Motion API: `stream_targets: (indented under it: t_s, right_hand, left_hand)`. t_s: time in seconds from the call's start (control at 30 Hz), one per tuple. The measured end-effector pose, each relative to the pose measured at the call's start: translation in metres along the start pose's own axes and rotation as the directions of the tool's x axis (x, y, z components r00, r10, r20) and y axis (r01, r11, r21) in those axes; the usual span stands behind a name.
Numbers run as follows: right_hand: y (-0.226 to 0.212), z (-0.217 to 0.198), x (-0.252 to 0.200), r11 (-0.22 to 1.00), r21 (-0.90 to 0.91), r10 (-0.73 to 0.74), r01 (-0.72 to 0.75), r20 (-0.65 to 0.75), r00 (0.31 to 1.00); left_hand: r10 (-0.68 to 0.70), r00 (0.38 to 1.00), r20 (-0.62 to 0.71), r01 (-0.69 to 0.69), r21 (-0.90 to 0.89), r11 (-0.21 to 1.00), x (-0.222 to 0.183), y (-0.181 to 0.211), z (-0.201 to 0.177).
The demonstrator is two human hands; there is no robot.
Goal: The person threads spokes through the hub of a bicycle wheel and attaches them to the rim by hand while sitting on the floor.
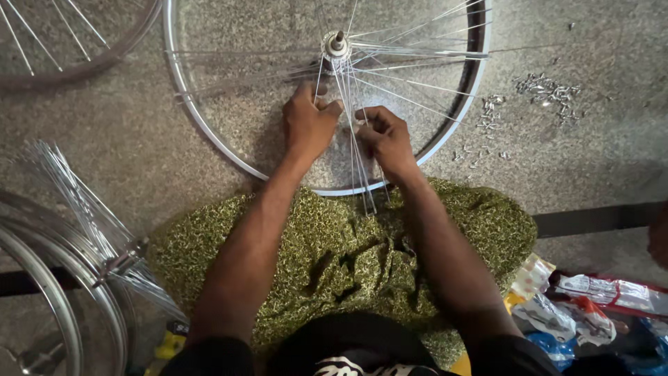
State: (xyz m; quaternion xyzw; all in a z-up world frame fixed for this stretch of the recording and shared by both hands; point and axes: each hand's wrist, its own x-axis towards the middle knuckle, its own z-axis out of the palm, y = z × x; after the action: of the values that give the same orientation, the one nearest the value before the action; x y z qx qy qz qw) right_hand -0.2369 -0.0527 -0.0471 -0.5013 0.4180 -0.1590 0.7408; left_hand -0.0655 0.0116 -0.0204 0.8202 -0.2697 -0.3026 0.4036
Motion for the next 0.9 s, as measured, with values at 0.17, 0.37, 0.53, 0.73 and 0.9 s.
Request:
stream_targets:
  t_s: [0.17, 0.37, 0.53, 0.73, 0.9]
  right_hand:
    - [-0.007, 0.008, -0.003, 0.999, -0.05, 0.018, -0.02, -0.039, 0.999]
    - [-0.002, 0.009, -0.002, 0.995, 0.094, 0.046, -0.046, -0.003, 0.999]
    - [0.002, 0.011, -0.004, 0.997, 0.063, 0.037, -0.037, 0.011, 0.999]
    - [0.008, 0.012, -0.004, 0.995, 0.101, 0.016, -0.016, 0.001, 1.0]
    - [0.007, 0.012, -0.004, 0.988, 0.154, 0.013, -0.015, 0.013, 1.0]
  left_hand:
    - [-0.025, 0.999, 0.028, 0.026, -0.044, 0.999, 0.002, 0.006, -0.001]
    - [0.049, 0.998, -0.033, -0.05, -0.049, 0.998, 0.002, -0.008, 0.004]
    - [0.099, 0.994, -0.047, -0.1, -0.029, 0.995, 0.006, -0.013, 0.007]
    - [0.013, 0.999, -0.044, -0.013, 0.005, 1.0, 0.005, -0.01, 0.008]
    - [0.152, 0.986, -0.073, -0.145, 0.101, 0.984, 0.007, -0.007, 0.008]
